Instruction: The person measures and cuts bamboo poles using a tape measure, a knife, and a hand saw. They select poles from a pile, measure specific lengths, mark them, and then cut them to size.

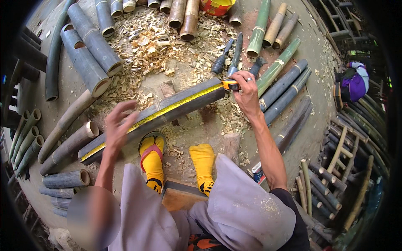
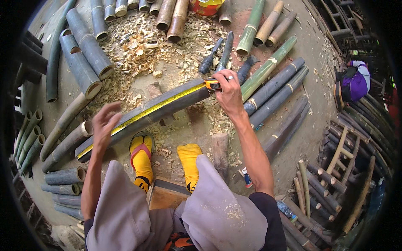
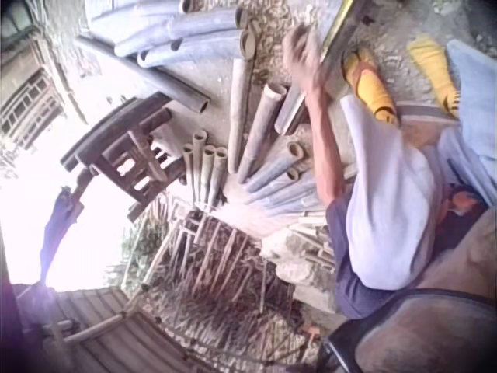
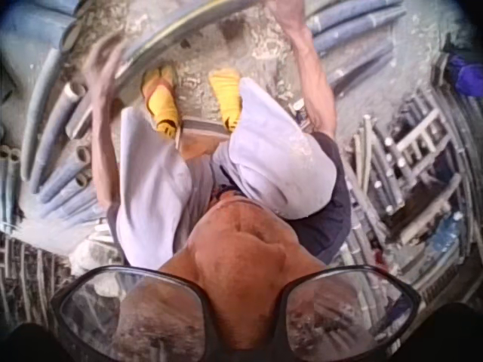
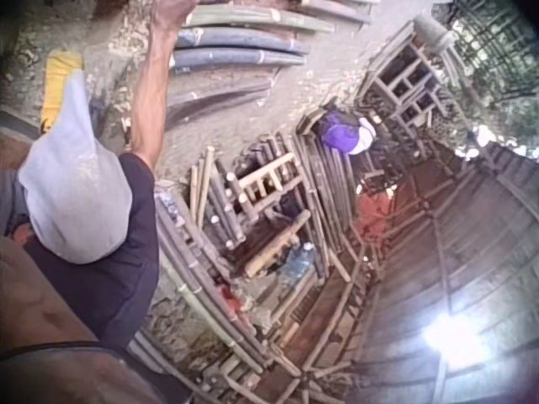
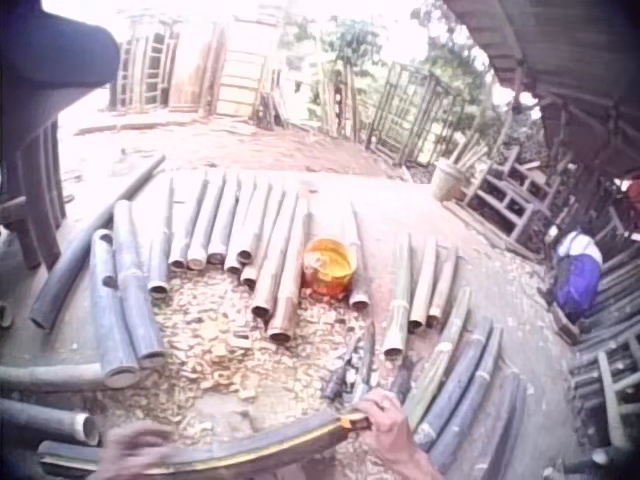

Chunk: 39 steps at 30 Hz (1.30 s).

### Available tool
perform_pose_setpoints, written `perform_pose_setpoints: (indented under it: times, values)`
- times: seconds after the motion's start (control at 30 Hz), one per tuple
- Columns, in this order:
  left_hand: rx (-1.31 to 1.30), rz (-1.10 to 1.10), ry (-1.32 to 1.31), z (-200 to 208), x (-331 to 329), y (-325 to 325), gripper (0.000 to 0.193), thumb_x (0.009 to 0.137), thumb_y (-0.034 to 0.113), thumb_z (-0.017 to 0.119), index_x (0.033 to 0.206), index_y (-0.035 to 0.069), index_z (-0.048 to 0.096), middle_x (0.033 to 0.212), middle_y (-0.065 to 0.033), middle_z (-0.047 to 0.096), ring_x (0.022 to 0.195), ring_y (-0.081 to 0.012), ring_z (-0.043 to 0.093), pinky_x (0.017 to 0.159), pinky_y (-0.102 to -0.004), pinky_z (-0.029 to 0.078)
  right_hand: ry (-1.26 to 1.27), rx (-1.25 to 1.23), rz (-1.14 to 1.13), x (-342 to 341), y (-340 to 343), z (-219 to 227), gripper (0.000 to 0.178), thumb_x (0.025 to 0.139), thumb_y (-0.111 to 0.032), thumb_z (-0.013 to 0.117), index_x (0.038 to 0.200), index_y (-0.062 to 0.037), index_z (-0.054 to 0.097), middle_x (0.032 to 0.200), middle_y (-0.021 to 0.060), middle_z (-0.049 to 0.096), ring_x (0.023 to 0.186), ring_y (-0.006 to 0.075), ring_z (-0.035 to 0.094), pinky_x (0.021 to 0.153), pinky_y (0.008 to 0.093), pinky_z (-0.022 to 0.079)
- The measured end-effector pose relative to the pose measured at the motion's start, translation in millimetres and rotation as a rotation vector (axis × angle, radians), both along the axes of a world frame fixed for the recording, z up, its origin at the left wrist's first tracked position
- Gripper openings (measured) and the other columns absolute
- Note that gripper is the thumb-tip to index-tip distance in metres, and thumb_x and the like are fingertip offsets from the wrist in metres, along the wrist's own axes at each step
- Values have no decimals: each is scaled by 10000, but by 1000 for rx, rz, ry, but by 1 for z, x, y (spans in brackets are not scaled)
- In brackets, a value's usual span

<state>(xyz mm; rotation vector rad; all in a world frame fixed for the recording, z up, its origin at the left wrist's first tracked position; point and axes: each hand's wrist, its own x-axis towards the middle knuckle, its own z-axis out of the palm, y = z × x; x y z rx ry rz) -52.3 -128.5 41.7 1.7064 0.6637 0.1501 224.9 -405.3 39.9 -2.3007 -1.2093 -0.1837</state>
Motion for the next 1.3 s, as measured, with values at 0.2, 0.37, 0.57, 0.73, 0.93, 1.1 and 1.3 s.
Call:
perform_pose_setpoints:
  times: [0.2,0.37,0.57,0.73,0.93,1.1,1.3]
  values:
    - [28,-678,-100,-10,164,-53,468,805,204,690,1237,66,576,1226,-111,586,1143,-205,538,959,-383,445,91,12,18,2,3,-7,352,628,94,651,956,-32,616,954,111,585,992,328,547,878,416,464]
    - [206,-939,-237,-43,218,-65,632,702,162,737,1294,75,533,1311,-147,535,1213,-274,498,1054,-413,370,111,-4,39,10,-2,-14,368,616,111,624,957,-29,628,990,106,601,1011,323,545,884,415,465]
    - [114,-982,-95,-57,228,-61,623,681,131,732,1272,55,550,1315,-158,533,1216,-296,492,1062,-399,356,394,56,114,22,-12,-9,495,644,-1,642,1132,-73,590,1107,123,588,1058,286,552,967,406,450]
    - [113,-999,-64,-52,233,-63,580,684,132,735,1229,35,564,1239,-140,570,1169,-301,515,1029,-396,380,585,-50,-543,92,-42,-29,559,798,-251,688,1268,-21,490,1086,241,589,931,360,612,856,455,501]
    - [136,-1030,-25,-49,236,-64,586,685,143,733,1233,36,555,1216,-138,568,1155,-306,520,1025,-397,381,390,-525,-631,132,-34,-85,766,813,-371,685,1389,-51,296,1095,345,564,1004,470,591,864,517,476]
    - [135,-1033,26,-44,234,-65,617,685,136,721,1266,37,540,1270,-151,547,1197,-316,499,1045,-396,368,396,-657,-707,142,-23,-89,856,754,-368,724,1396,-42,260,1090,301,597,1018,445,600,888,498,466]
    - [176,-1019,46,-41,236,-71,625,675,121,709,1272,37,542,1305,-148,546,1209,-291,503,1047,-365,368,806,47,-928,138,-46,-62,868,736,-229,654,1433,31,208,904,191,636,831,302,638,706,433,529]
